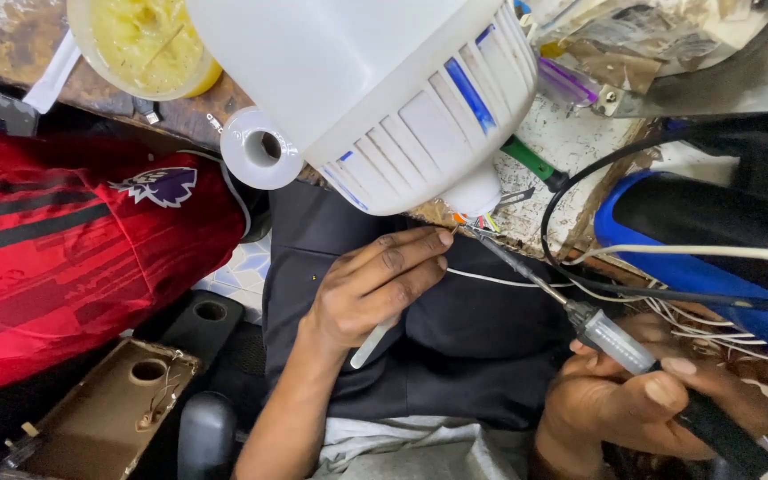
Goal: The person uses a soldering iron and tweezers to work on a small electronic component attached to a white plastic device. They repeatedly heat and adjust wires and solder points while seated at a cluttered workbench.
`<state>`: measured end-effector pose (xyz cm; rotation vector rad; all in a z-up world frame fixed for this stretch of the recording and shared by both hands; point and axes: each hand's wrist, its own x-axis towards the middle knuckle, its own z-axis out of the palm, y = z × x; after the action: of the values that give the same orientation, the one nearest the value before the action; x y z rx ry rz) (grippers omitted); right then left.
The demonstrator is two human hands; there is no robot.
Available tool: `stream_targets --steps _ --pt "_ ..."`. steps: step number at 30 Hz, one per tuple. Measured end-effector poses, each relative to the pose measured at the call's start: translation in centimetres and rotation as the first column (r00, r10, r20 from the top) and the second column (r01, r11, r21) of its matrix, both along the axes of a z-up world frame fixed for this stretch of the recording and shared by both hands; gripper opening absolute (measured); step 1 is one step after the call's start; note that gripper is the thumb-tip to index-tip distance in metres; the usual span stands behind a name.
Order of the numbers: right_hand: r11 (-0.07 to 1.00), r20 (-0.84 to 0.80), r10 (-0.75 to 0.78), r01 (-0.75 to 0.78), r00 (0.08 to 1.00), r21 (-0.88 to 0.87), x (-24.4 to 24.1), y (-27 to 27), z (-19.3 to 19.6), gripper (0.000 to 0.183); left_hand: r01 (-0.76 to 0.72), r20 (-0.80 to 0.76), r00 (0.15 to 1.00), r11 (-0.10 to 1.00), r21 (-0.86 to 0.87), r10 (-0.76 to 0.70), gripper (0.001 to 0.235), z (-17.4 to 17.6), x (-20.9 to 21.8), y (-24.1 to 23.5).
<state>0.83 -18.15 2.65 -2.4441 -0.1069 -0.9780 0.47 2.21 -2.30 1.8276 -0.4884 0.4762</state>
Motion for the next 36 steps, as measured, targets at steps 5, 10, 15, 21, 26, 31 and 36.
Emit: stream_targets --steps 5,10,15,21,26,31,36 --pt "0.997 0.061 0.023 -0.027 0.998 0.069 0.6 0.6 -0.1 0.044 0.001 0.019 1.000 1.000 -0.006 -0.001 0.020 0.1 0.1 0.0" --pt "0.997 0.032 0.046 -0.048 0.998 0.064 0.6 0.1 -0.1 0.043 0.020 0.006 1.000 1.000 -0.007 -0.020 0.021 0.0 0.0 0.0" --pt "0.997 0.027 0.020 -0.022 0.999 0.071 0.4 0.4 0.1 0.045 0.017 0.016 1.000 1.000 0.005 -0.017 0.019 0.0 0.0 0.1" --pt "0.997 0.059 0.064 -0.066 0.996 0.029 0.4 -0.3 -0.2 0.042 0.038 -0.006 0.999 0.999 -0.003 -0.038 0.026 0.0 -0.1 0.1" --pt "0.738 0.173 0.219 -0.279 0.960 0.614 -3.4 -6.7 -6.5 0.058 0.027 0.015 1.000 1.000 0.013 -0.027 0.020 0.0 -0.1 0.1" --pt "0.996 -0.148 -0.065 0.074 0.987 0.052 -4.2 -3.0 0.3 0.062 0.020 0.022 1.000 1.000 0.020 -0.020 0.025 0.0 -0.1 0.1" --pt "0.987 -0.233 -0.149 0.130 0.961 -0.096 -3.7 -1.9 1.3 0.072 0.005 0.028 1.000 1.000 0.016 -0.005 0.022 0.1 -0.2 0.0"
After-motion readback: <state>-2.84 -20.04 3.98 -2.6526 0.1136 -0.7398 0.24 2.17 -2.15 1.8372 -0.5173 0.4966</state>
